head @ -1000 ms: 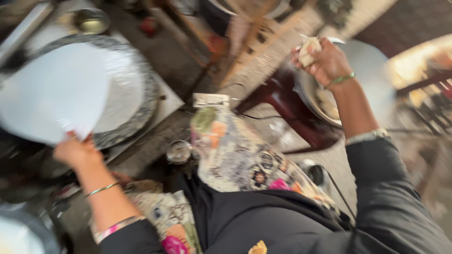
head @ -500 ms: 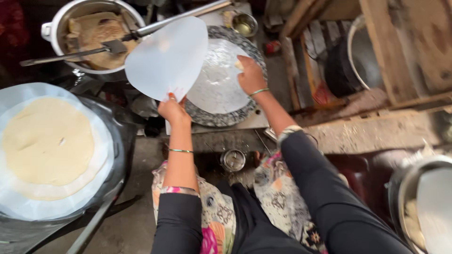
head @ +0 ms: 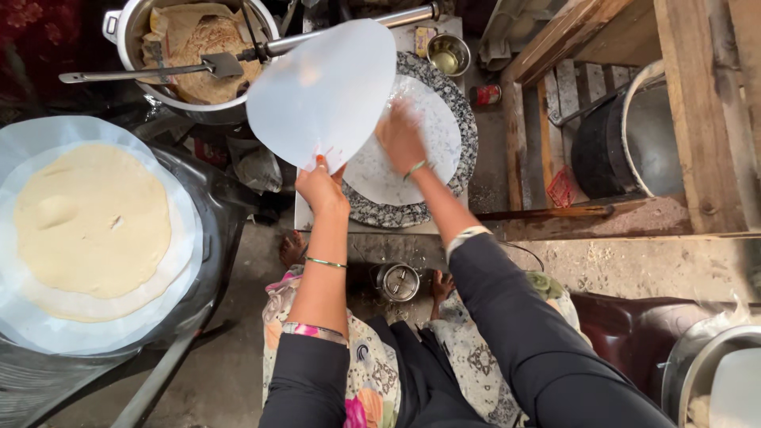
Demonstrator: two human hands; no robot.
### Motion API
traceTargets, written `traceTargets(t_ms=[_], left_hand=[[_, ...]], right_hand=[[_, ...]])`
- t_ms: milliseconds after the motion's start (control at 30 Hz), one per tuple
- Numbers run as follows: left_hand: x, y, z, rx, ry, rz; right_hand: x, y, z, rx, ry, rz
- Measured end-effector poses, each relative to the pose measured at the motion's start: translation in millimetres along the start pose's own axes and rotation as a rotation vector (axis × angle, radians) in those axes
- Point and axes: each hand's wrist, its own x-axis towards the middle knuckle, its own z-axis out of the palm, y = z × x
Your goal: The person sits at a work station and makes flat papad discs. They place a dough ball on a stone plate, cover it with a plastic sheet, and pull the lever of a manual press to flatten the dough into a thin round, then peel the flattened disc off the sheet and set it aside, repeating for successive dough balls.
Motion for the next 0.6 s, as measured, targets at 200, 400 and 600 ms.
traceTargets(t_ms=[200,400,600], left_hand=[[-7,-6,-1,0.034,-0.015,0.020],[-1,-1,-3,0.027,-0.013,-0.008],[0,-6,-8,0.050,-0.035,-0.030]], right_hand=[[24,10,-17,0.299,-0.286,0.250],[-31,-4,6,0.061,-0.228,0.119],[-48,13,8,0.026,-0.327,0.229]])
